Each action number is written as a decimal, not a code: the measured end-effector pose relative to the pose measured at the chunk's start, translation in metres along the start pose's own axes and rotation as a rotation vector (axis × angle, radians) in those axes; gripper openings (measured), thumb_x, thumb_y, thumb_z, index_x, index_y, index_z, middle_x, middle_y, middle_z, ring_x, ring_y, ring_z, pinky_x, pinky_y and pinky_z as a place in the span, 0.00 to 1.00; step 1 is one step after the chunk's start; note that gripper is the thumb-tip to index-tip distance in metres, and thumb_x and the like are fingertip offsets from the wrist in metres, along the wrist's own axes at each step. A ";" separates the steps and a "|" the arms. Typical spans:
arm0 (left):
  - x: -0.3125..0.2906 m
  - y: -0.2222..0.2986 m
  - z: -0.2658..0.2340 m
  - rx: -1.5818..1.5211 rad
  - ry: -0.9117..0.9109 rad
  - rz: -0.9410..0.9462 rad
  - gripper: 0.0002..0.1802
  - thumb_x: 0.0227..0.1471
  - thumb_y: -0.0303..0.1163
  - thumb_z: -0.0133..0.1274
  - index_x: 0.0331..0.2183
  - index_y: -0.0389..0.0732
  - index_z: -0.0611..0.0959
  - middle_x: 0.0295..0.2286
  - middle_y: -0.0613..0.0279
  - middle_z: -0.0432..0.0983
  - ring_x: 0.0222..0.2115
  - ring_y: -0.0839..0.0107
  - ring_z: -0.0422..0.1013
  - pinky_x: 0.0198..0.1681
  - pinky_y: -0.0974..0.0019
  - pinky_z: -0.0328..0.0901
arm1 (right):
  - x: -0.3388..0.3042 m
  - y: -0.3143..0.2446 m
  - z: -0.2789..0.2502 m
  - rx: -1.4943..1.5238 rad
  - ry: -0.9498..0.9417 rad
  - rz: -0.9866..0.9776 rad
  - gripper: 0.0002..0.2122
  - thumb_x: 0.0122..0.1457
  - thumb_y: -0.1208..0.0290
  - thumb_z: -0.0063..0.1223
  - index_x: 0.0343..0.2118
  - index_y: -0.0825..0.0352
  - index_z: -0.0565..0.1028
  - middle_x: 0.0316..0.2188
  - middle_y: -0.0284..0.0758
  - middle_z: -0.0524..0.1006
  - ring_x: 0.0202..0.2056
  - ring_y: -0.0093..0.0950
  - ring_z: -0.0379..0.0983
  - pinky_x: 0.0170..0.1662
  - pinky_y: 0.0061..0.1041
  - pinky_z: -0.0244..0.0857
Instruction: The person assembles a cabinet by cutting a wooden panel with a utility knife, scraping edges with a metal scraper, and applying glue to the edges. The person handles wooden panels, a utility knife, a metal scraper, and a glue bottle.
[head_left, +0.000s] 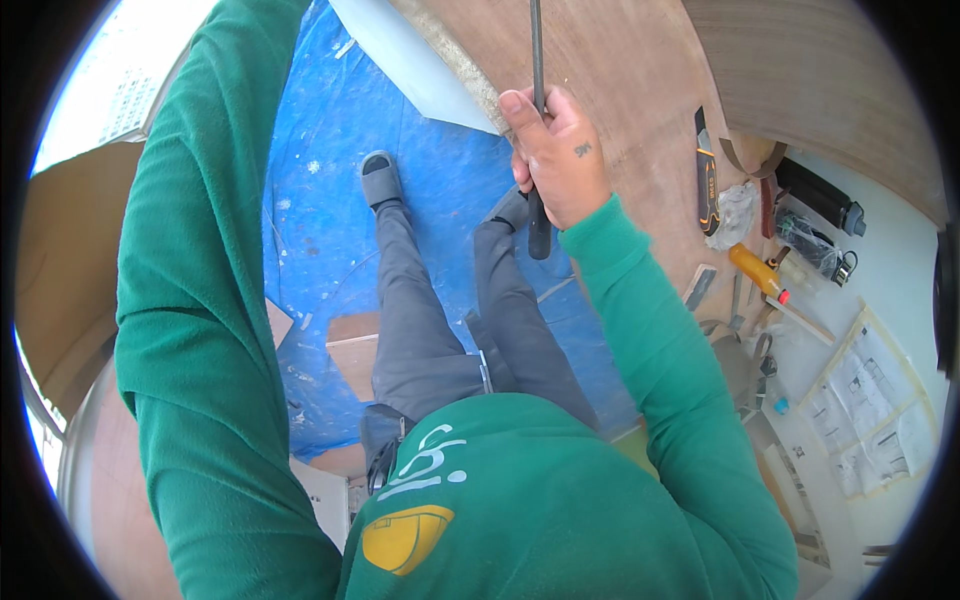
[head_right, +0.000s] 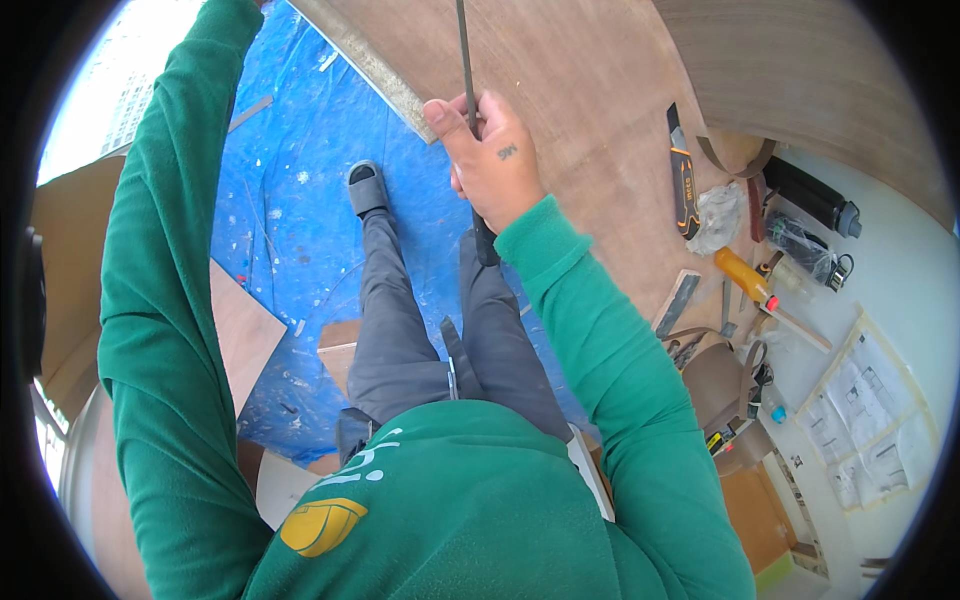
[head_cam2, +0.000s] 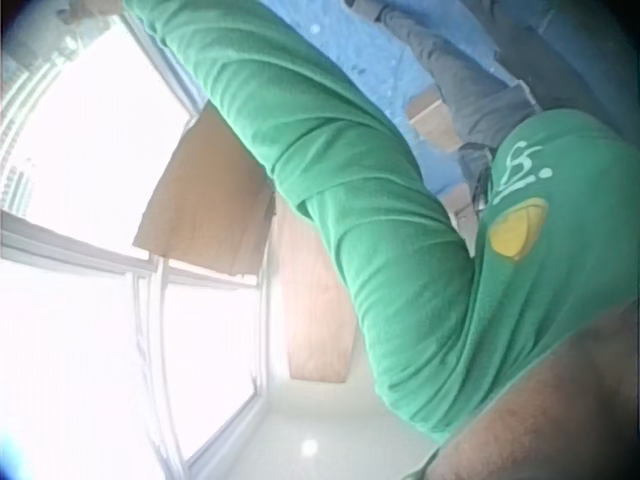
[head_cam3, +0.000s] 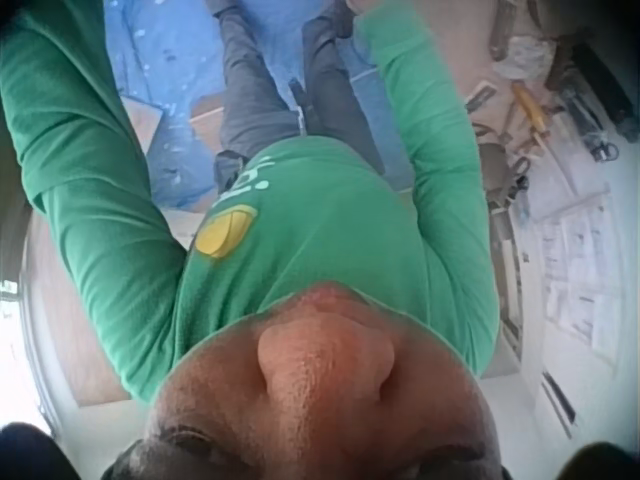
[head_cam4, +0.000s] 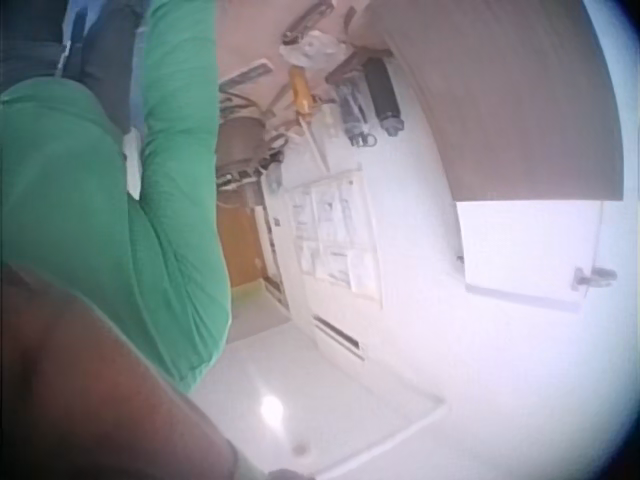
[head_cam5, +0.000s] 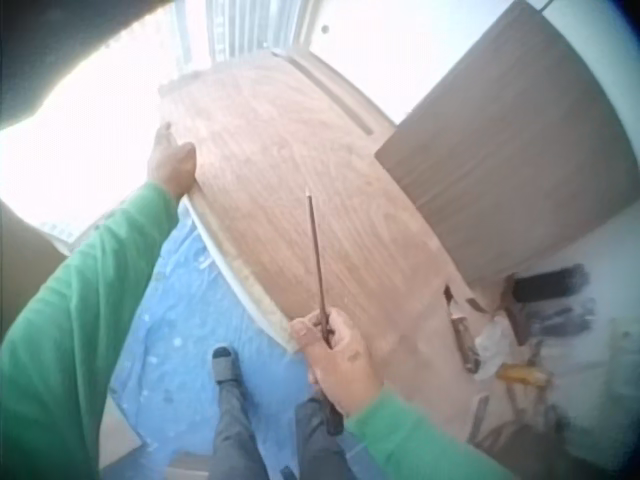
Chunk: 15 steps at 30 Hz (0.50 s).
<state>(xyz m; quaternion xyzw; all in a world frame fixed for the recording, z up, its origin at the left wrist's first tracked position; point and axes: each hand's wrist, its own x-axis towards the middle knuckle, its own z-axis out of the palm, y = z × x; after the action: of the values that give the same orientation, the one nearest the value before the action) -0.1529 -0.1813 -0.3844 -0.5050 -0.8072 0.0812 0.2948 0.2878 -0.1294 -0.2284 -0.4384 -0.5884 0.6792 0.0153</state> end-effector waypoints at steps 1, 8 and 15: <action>0.000 -0.001 0.001 0.013 -0.017 0.020 0.06 0.47 0.27 0.52 0.22 0.46 0.80 0.22 0.62 0.69 0.36 0.55 0.72 0.68 0.36 0.50 | -0.001 0.007 0.000 -0.027 0.015 -0.028 0.24 0.59 0.54 0.68 0.43 0.70 0.71 0.20 0.25 0.67 0.19 0.13 0.63 0.21 0.17 0.58; 0.002 0.000 -0.006 -0.063 0.055 -0.082 0.06 0.48 0.26 0.50 0.22 0.46 0.80 0.23 0.60 0.70 0.38 0.54 0.72 0.68 0.36 0.49 | -0.013 0.029 -0.005 -0.317 0.001 -0.202 0.25 0.55 0.63 0.73 0.45 0.73 0.70 0.21 0.24 0.68 0.18 0.13 0.63 0.20 0.16 0.59; 0.001 0.002 -0.011 -0.236 0.036 -0.201 0.05 0.49 0.24 0.49 0.25 0.43 0.80 0.32 0.48 0.76 0.48 0.41 0.67 0.68 0.42 0.50 | -0.016 0.017 -0.002 -0.134 0.096 -0.186 0.21 0.55 0.66 0.72 0.43 0.73 0.72 0.17 0.23 0.67 0.18 0.14 0.65 0.21 0.17 0.60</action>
<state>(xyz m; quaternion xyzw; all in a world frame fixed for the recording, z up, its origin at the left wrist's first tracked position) -0.1454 -0.1815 -0.3757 -0.4542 -0.8522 -0.0533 0.2543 0.3067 -0.1414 -0.2328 -0.4140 -0.6694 0.6121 0.0773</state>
